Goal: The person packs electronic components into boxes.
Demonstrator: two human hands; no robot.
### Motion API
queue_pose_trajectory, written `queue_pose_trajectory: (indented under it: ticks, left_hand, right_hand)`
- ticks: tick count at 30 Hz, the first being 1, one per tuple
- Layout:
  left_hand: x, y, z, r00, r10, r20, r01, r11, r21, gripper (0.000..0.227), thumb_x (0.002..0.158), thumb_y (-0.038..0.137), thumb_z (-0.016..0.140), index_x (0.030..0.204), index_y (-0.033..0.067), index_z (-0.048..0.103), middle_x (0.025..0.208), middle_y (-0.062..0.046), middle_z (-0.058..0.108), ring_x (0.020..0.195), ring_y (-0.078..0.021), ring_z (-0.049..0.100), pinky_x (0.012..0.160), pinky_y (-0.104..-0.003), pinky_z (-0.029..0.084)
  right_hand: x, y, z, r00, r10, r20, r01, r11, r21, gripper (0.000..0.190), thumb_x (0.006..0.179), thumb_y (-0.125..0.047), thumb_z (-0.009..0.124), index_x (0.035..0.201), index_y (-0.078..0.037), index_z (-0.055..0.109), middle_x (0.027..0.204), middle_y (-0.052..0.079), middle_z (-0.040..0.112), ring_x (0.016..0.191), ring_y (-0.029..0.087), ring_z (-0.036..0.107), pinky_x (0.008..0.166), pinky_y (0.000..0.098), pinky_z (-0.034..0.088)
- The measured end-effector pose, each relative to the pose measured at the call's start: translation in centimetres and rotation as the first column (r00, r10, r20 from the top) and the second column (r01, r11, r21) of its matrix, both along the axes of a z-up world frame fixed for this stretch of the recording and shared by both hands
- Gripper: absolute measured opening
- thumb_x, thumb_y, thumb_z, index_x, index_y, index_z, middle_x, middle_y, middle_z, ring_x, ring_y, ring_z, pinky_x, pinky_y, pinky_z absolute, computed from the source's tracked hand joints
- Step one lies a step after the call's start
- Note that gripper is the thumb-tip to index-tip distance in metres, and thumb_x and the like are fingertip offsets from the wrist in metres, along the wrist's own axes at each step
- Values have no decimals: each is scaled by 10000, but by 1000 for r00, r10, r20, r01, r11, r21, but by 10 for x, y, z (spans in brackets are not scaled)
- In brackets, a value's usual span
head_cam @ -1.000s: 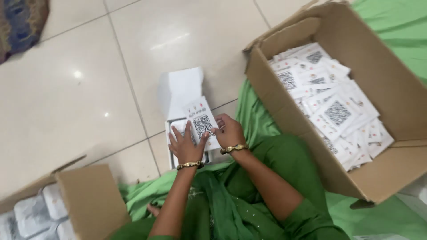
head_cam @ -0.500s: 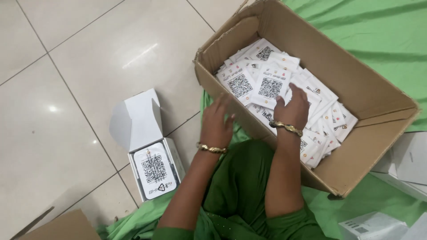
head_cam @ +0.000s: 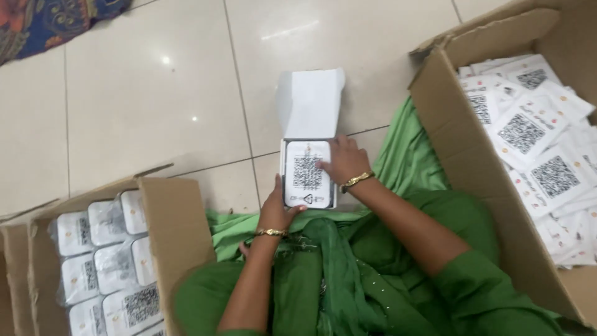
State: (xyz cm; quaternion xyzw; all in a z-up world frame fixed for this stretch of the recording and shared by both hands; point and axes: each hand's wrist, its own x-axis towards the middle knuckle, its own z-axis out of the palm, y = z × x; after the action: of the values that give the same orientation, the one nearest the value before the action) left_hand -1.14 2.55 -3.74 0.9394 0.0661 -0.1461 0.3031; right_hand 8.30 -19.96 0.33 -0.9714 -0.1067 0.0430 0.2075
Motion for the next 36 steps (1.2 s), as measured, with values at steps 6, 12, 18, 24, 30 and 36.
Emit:
queue_pose_trajectory:
  ticks: [6,12,18,24,30,36]
  left_hand:
    - [6,-9,0,999,34,-5,-34,998,-60,1298,616,308,955,1599,40,151,1194,-239,674,1071,-396,673,904,-454,536]
    - [5,-15,-2,999,46,-18,-48,995,-82,1312,639,320,945,1615,9,125,1227,-232,669,1096,-380,671,914,-444,543]
    - [10,-14,-10,995,79,-62,-82,995,-53,1373,623,415,940,1625,59,71,1250,-228,653,1108,-386,661,929,-448,542]
    - [18,-14,-11,995,28,-99,-37,995,-89,1434,616,546,886,1674,127,13,1221,-238,686,1122,-385,679,961,-447,545]
    - [3,-13,24,994,89,70,-70,968,-241,1561,513,762,835,1668,109,13,1524,-234,424,1346,-405,496,1100,-489,464]
    - [-54,40,204,800,90,593,55,973,-223,1157,623,569,841,1598,193,344,1477,-105,571,1303,-295,611,1061,-446,534]
  right_hand:
    - [20,11,3,993,-54,-104,41,992,-123,665,852,-663,678,1116,-53,708,1083,152,692,1016,335,675,768,479,570]
    - [65,8,-21,856,-71,-511,-24,984,-176,875,825,-810,603,1112,2,759,908,188,750,813,310,736,716,441,589]
    - [67,-16,-26,754,-43,-656,289,918,272,609,818,-515,842,1027,48,740,860,111,662,724,208,583,639,348,479]
    - [51,-23,3,753,36,-657,443,711,547,390,970,-330,708,1166,-1,633,1026,96,695,906,198,670,821,342,558]
    - [19,-17,51,824,70,-563,485,427,763,298,1057,-263,603,1262,-46,604,1128,55,707,990,168,690,875,351,573]
    - [-29,40,117,914,368,-172,-33,490,871,282,1106,-201,640,1303,-4,589,1085,39,641,930,120,537,811,272,438]
